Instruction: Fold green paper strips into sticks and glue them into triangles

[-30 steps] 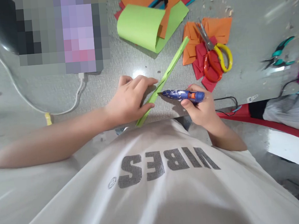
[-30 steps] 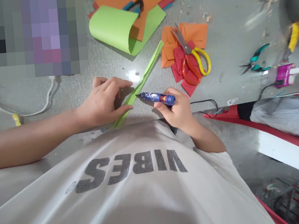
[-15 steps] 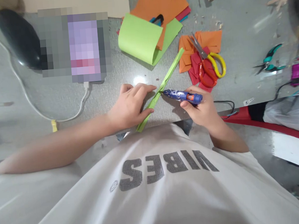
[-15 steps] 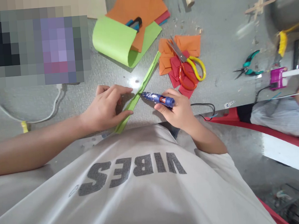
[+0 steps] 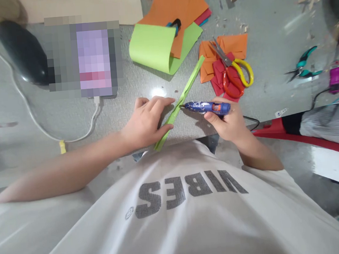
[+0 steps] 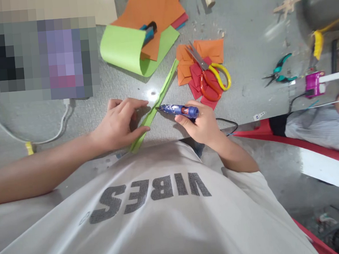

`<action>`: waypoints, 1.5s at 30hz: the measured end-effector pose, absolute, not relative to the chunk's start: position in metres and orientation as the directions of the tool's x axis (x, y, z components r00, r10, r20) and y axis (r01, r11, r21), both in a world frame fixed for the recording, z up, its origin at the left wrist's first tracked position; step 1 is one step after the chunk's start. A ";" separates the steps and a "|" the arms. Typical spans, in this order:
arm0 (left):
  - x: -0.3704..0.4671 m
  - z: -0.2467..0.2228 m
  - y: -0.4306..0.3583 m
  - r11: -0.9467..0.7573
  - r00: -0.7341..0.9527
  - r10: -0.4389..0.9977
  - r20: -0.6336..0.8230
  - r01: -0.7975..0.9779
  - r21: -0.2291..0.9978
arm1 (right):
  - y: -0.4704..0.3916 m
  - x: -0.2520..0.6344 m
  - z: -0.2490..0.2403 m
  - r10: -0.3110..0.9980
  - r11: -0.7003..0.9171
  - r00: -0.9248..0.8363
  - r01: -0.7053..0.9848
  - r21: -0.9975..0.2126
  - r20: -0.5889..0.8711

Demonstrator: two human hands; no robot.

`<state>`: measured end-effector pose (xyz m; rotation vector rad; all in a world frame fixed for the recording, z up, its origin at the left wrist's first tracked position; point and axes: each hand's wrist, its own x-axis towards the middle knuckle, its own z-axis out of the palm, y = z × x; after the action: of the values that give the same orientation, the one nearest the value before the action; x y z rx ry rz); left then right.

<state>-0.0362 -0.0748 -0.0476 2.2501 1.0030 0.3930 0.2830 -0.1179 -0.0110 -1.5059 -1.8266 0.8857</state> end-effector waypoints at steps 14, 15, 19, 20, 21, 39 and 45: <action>-0.038 -0.042 -0.074 -0.485 0.659 0.751 -0.031 0.583 0.652 | -0.111 0.284 -0.021 0.995 0.096 -0.080 0.694 -0.714 0.057; -0.038 -0.041 -0.074 -0.483 0.660 0.750 -0.039 0.587 0.649 | -0.110 0.284 -0.021 0.996 0.090 -0.068 0.696 -0.712 0.060; -0.039 -0.041 -0.074 -0.487 0.662 0.749 -0.035 0.585 0.648 | -0.104 0.288 -0.022 0.996 0.091 -0.048 0.710 -0.698 0.080; -0.039 -0.041 -0.074 -0.491 0.663 0.748 -0.028 0.582 0.648 | -0.102 0.289 -0.022 0.995 0.095 -0.047 0.711 -0.697 0.088; -0.040 -0.042 -0.074 -0.496 0.664 0.748 -0.023 0.580 0.646 | -0.100 0.290 -0.022 0.995 0.098 -0.045 0.710 -0.698 0.094; -0.041 -0.041 -0.075 -0.492 0.639 0.769 -0.009 0.601 0.630 | -0.079 0.306 -0.025 0.982 0.118 0.020 0.713 -0.691 0.189; -0.042 -0.040 -0.074 -0.500 0.653 0.757 -0.009 0.588 0.636 | -0.074 0.314 -0.020 0.990 0.095 0.013 0.679 -0.728 0.141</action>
<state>-0.0419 -0.0739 -0.0397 2.2597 1.0389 0.3615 0.3138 -0.0744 -0.0204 -1.6483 -1.7308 0.6146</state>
